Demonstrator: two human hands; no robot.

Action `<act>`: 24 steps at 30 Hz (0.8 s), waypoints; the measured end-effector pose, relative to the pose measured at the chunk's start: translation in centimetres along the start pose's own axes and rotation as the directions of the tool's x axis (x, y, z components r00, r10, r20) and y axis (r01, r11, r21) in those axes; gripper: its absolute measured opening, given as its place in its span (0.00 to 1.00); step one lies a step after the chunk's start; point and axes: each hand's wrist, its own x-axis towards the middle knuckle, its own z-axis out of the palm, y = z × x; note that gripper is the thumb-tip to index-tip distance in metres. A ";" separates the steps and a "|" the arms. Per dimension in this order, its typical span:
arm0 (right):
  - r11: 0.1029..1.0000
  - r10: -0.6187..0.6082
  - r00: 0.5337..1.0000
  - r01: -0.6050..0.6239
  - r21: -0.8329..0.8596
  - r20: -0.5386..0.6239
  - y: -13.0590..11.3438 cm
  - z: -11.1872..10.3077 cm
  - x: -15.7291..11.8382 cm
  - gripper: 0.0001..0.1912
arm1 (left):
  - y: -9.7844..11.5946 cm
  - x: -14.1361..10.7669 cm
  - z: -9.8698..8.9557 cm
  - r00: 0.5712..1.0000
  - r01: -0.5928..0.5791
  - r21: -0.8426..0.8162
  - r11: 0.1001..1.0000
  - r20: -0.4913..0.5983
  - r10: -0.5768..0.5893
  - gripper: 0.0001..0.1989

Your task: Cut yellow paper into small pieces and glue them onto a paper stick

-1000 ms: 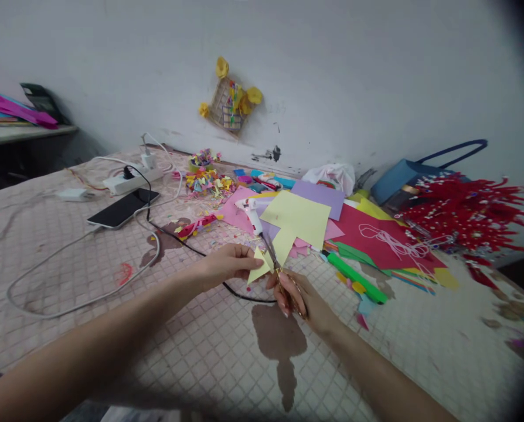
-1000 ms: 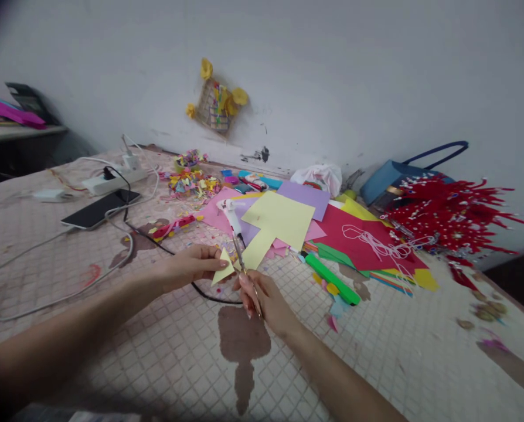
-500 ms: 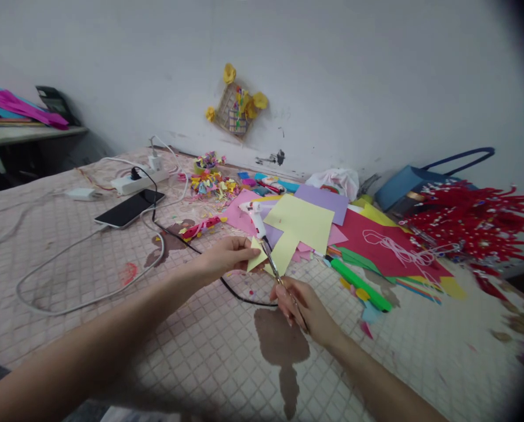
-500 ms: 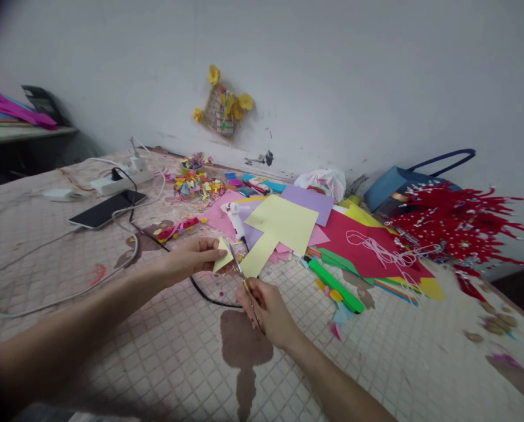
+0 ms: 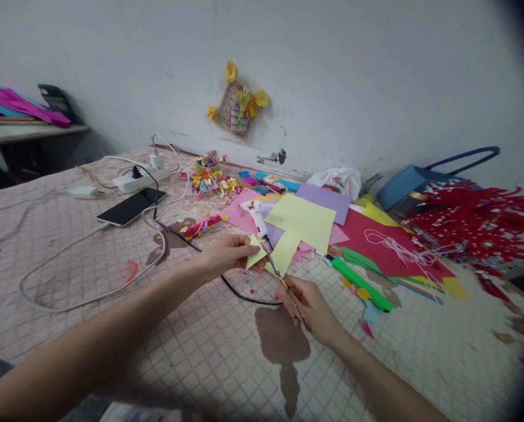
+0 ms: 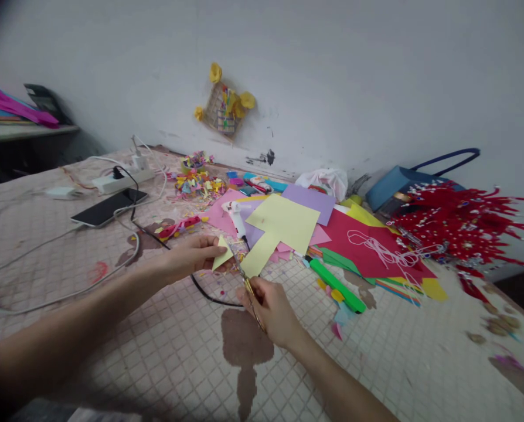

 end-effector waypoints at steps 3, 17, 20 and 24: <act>1.000 0.006 1.000 -0.006 -0.012 0.006 -0.1 0.0 0.0 0.15 | 0.1 -0.1 0.1 1.000 -0.005 0.012 1.000 0.013 0.005 0.11; 0.998 0.052 0.998 -0.053 0.020 0.029 0.0 0.1 -0.1 0.16 | -0.3 0.0 -0.3 0.998 -0.040 0.041 0.998 0.053 0.038 0.10; 0.998 0.059 0.998 -0.059 0.010 0.030 0.1 0.0 0.0 0.16 | -0.3 -0.1 -0.3 0.997 -0.049 0.042 0.998 0.058 0.046 0.10; 0.998 0.058 0.997 -0.057 -0.013 0.041 0.1 0.0 0.0 0.17 | -0.4 0.0 -0.5 0.997 -0.042 0.036 0.998 0.062 0.040 0.10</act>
